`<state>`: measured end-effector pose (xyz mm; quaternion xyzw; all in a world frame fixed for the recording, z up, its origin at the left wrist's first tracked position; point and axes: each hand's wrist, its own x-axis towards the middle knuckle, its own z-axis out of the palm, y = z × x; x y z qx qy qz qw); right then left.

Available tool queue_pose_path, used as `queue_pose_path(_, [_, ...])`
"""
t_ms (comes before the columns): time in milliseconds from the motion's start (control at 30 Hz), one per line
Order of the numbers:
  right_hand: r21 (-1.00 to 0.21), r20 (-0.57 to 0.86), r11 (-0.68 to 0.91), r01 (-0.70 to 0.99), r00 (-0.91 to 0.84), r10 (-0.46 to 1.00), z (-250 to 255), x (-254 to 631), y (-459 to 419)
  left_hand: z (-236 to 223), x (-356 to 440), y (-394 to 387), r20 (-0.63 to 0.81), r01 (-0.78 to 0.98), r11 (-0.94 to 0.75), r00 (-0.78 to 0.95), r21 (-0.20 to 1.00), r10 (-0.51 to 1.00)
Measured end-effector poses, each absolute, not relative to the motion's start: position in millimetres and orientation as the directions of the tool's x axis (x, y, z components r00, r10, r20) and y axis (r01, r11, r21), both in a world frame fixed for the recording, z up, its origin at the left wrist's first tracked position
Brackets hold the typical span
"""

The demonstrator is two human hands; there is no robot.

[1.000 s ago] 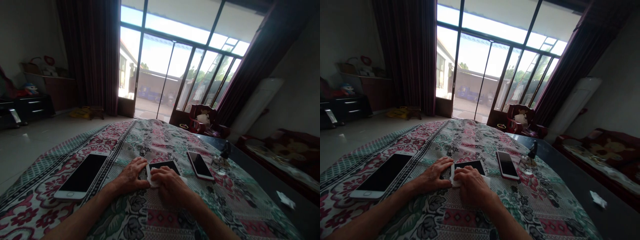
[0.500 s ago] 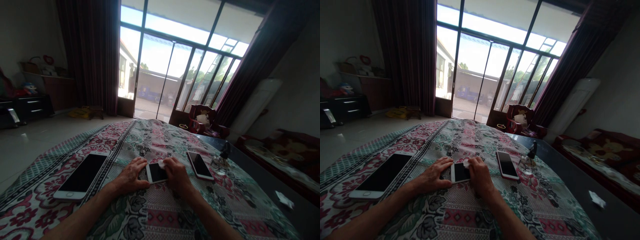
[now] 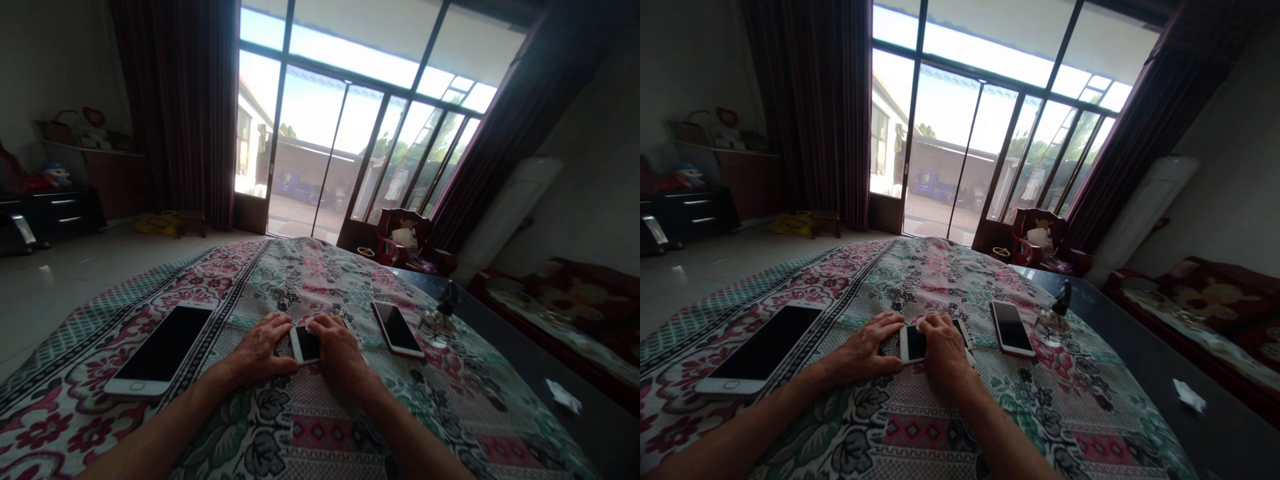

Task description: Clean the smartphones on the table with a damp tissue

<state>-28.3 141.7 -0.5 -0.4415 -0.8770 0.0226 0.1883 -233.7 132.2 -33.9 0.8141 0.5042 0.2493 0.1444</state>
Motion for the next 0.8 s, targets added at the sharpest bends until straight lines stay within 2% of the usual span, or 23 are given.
queue_pose_path(300, [-0.233, 0.270, 0.726, 0.647, -0.674, 0.687, 1.6, -34.9, 129.7, -38.8, -233.4, 134.4, 0.288, 0.735, -0.409, 0.295, 0.540, 0.911])
queue_pose_path(700, [-0.351, 0.159, 0.780, 0.517, -0.788, 0.594, 27.5, -10.5, 103.7, -31.2, -238.2, 130.2, 0.186, 0.745, -0.415, 0.376, 0.522, 0.908])
queue_pose_path(800, [-0.390, 0.229, 0.783, 0.485, -0.772, 0.593, 31.5, -6.2, 108.5, -28.6, -238.0, 129.1, 0.169, 0.748, -0.408, 0.378, 0.523, 0.910])
